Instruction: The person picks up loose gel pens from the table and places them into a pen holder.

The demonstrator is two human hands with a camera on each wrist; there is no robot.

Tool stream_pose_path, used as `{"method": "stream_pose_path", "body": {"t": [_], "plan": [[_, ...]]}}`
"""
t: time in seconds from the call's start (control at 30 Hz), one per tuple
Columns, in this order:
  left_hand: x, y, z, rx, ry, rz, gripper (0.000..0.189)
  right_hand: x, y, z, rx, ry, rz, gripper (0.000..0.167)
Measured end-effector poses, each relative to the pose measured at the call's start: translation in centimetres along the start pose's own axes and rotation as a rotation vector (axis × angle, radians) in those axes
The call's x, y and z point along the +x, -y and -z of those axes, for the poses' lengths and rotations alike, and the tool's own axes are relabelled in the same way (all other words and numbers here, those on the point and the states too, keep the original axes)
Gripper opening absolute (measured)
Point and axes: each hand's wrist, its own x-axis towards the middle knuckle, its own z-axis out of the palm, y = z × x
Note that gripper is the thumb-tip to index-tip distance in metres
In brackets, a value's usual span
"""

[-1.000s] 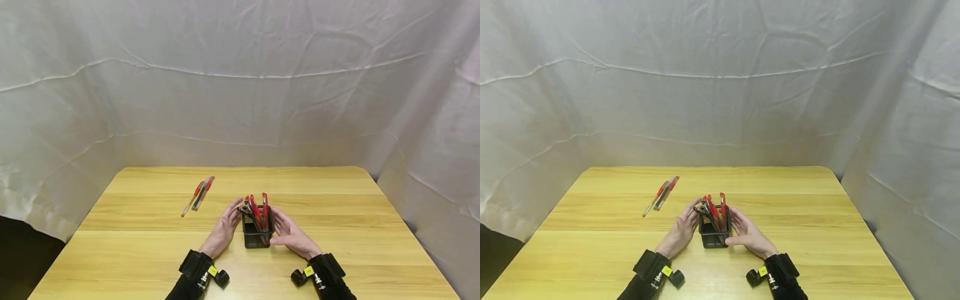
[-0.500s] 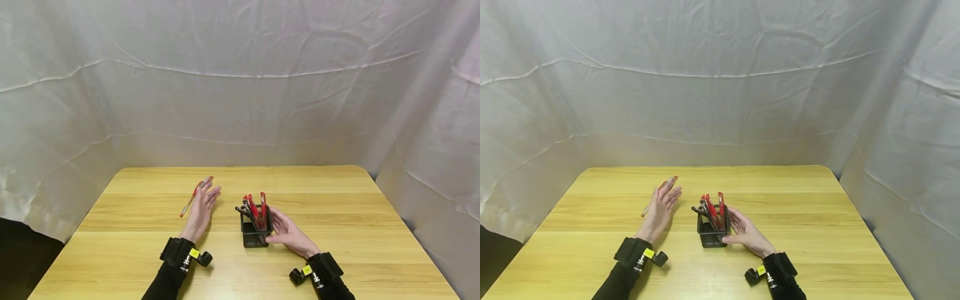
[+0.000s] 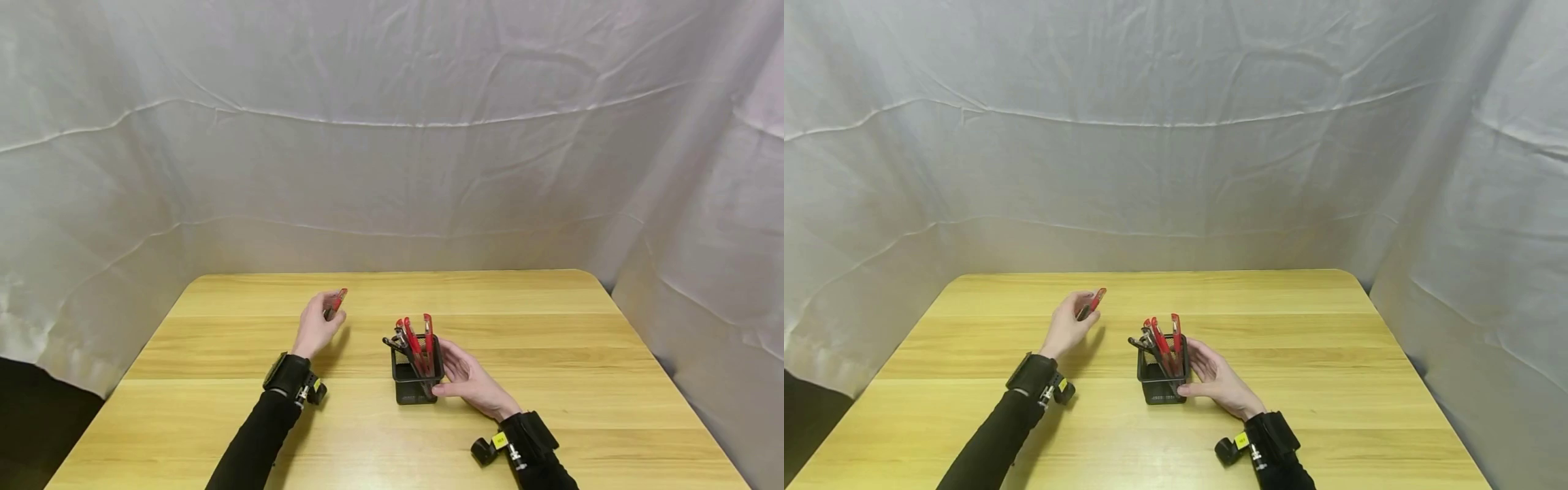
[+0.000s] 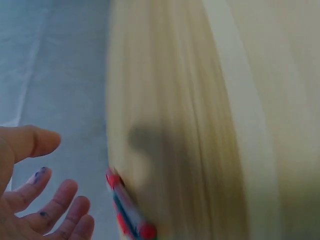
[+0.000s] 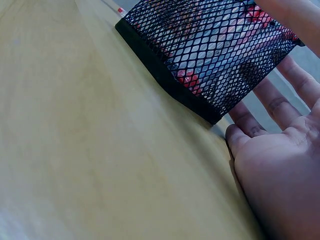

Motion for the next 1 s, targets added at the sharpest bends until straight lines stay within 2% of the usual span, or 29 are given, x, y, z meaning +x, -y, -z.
{"method": "stream_pose_path", "body": {"t": [0.17, 0.3, 0.6, 0.9, 1.0], "plan": [[0.8, 0.4, 0.3, 0.255, 0.042, -0.03, 0.049, 0.1, -0.4, 0.1, -0.008, 0.002, 0.003, 0.09], [1.3, 0.5, 0.4, 0.382, 0.075, -0.014, 0.045, 0.2, -0.5, 0.2, -0.015, 0.007, 0.022, 0.089], [2.2, 0.5, 0.3, 0.479, 0.11, 0.057, 0.027, 0.1, -0.4, 0.0, -0.026, -0.011, 0.0, 0.092], [2.7, 0.6, -0.2, 0.552, 0.089, 0.115, 0.017, 0.3, -0.5, -0.1, -0.015, 0.006, 0.024, 0.089], [2.8, 0.4, -0.4, 0.555, 0.084, 0.113, 0.014, 0.3, -0.4, -0.3, -0.01, 0.0, 0.028, 0.089]]}}
